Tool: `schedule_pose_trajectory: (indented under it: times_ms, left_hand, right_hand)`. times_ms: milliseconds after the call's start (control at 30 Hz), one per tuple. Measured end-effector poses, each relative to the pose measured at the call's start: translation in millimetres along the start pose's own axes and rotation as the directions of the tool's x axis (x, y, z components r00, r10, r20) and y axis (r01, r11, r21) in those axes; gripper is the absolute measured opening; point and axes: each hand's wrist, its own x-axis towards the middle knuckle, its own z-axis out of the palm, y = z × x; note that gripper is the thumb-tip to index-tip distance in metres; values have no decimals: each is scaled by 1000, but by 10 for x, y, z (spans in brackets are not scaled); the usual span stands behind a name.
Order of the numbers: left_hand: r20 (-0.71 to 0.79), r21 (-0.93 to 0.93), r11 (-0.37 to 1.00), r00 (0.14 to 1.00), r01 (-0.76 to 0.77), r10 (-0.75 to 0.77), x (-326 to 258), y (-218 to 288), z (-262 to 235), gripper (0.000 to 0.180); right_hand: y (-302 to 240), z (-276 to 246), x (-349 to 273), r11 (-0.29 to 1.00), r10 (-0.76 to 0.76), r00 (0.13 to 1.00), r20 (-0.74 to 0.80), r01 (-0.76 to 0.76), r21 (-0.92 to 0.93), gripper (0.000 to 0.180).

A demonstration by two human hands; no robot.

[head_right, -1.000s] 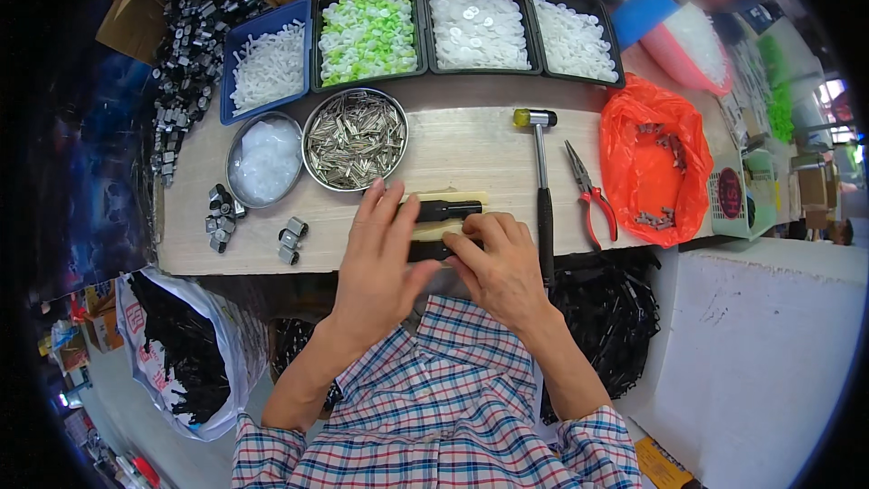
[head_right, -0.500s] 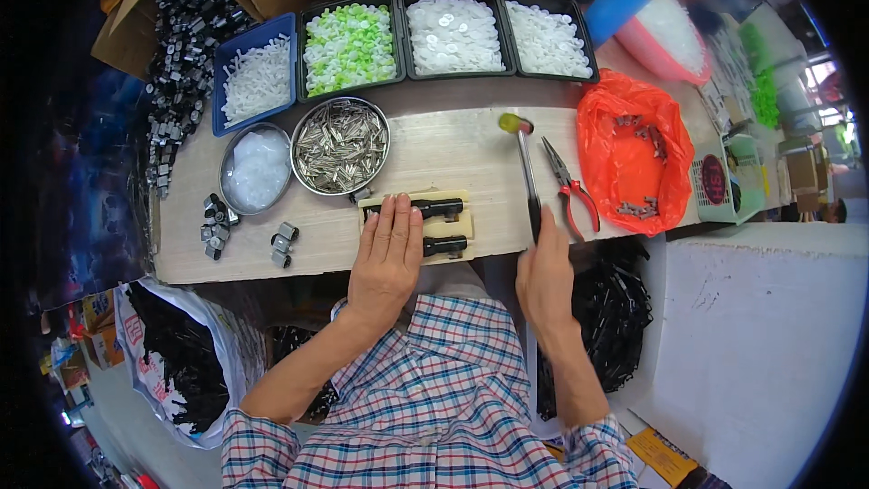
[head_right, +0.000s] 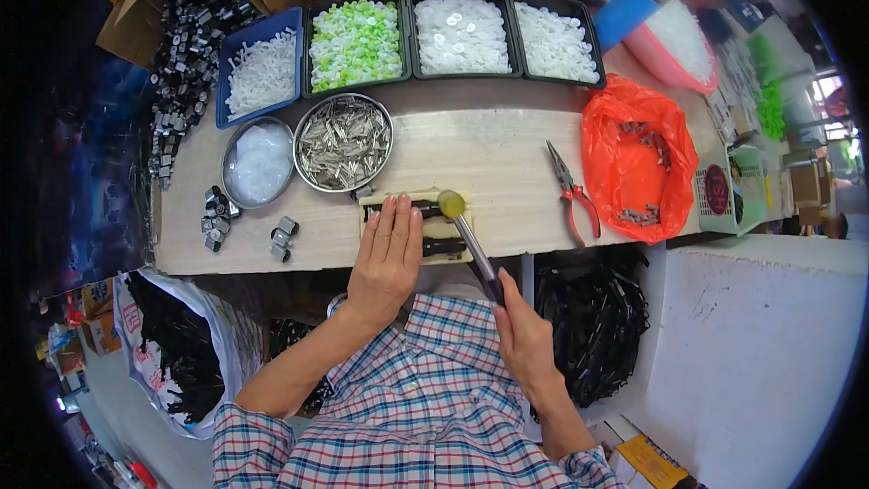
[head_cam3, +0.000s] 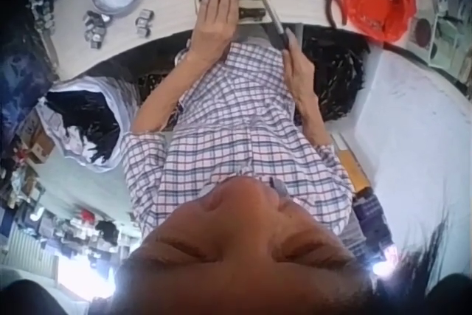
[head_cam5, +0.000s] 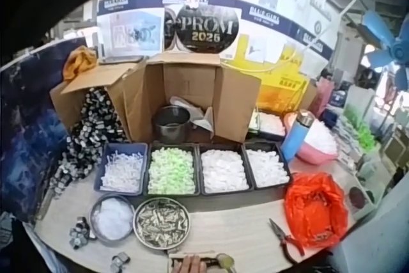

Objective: Assembling small components into a wooden jig and tapping them with a small mallet.

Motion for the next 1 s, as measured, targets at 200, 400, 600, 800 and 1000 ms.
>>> schedule_pose_trajectory:
  times_ms: [200,400,600,800,1000]
  left_hand:
    - [-8,38,999,1000,-6,6,-53,24,34,51]
    - [14,44,999,1000,26,-27,-71,43,22,52]
    - [-48,57,997,997,60,-57,-198,101,119,53]
    - [-11,-181,971,987,155,-160,-640,22,101,70]
    - [-64,-206,956,972,210,-227,-713,-100,-192,44]
  right_hand:
    - [-38,-92,-476,999,-44,998,-40,44,2,48]
    - [-21,-48,-416,999,1,998,61,1,-35,50]
    - [-50,7,-426,992,127,986,111,-126,-17,49]
    - [-107,130,-351,990,-140,990,0,140,8,43]
    - [-165,303,145,998,-28,998,56,25,52,36]
